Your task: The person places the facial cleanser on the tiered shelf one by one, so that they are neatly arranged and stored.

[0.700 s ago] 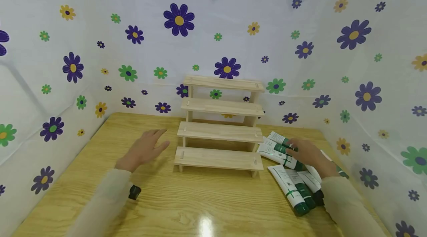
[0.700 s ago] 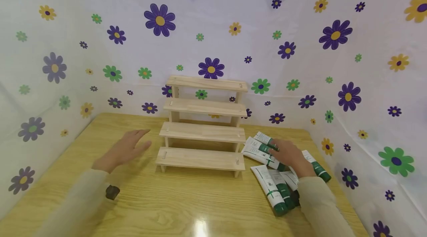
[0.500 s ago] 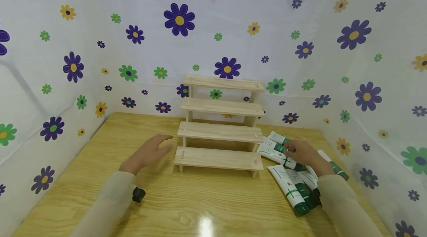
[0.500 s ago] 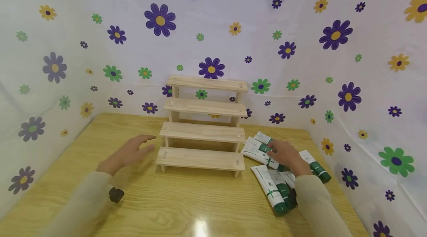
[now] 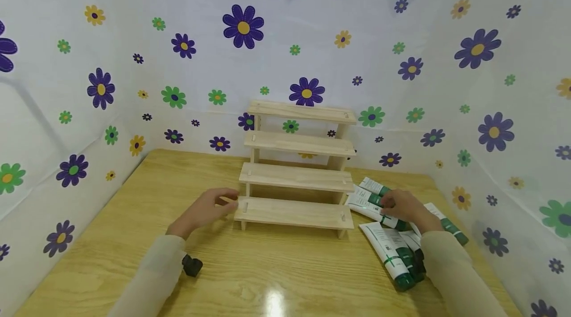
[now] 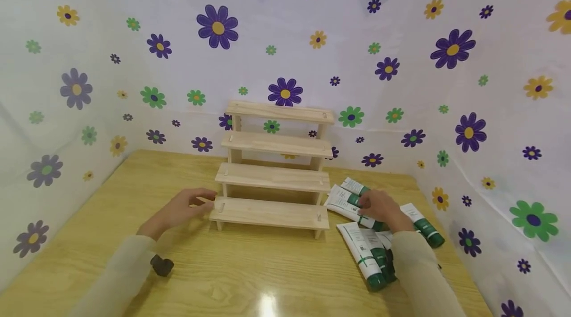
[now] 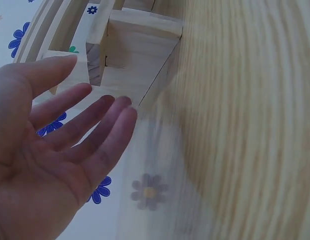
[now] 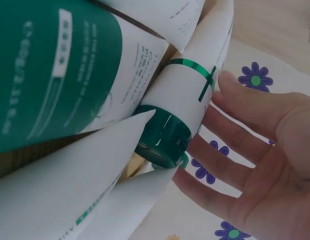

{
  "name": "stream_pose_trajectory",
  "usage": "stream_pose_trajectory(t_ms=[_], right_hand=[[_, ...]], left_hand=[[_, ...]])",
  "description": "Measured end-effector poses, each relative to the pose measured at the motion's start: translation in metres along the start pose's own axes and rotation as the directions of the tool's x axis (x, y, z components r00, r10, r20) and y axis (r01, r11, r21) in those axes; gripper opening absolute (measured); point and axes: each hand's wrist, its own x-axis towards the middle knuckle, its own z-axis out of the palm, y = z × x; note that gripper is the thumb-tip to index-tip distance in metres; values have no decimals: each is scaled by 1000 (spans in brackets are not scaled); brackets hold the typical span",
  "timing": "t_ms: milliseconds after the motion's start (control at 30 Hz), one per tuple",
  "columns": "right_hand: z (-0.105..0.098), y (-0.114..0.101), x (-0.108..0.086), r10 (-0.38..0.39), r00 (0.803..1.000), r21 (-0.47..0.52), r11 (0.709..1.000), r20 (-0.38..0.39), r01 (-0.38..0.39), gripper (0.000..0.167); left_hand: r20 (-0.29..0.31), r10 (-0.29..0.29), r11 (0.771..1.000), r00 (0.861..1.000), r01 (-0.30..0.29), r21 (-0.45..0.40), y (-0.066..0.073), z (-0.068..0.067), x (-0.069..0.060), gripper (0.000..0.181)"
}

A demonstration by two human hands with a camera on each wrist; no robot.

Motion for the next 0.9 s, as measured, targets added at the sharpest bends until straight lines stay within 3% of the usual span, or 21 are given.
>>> stream_pose_trajectory(t_ms=[200, 400, 633, 900], right_hand=[[6, -3, 0, 4, 1000, -12, 1000, 6, -4, 27], [10, -8, 0, 15, 999, -51, 999, 32, -14, 33], [7, -14, 3, -22, 999, -152, 988, 48, 29, 38], [9, -14, 1, -22, 998, -149, 988, 65, 31, 44]], left_hand=[[7, 8, 993, 1000, -7, -118, -5, 3, 0, 46], [-4, -2, 987, 1000, 1, -161, -7, 7, 1, 44], [-42, -30, 987, 999, 23, -160, -5, 10, 4, 45], [-34, -72, 986, 997, 66, -152, 2, 13, 4, 46]])
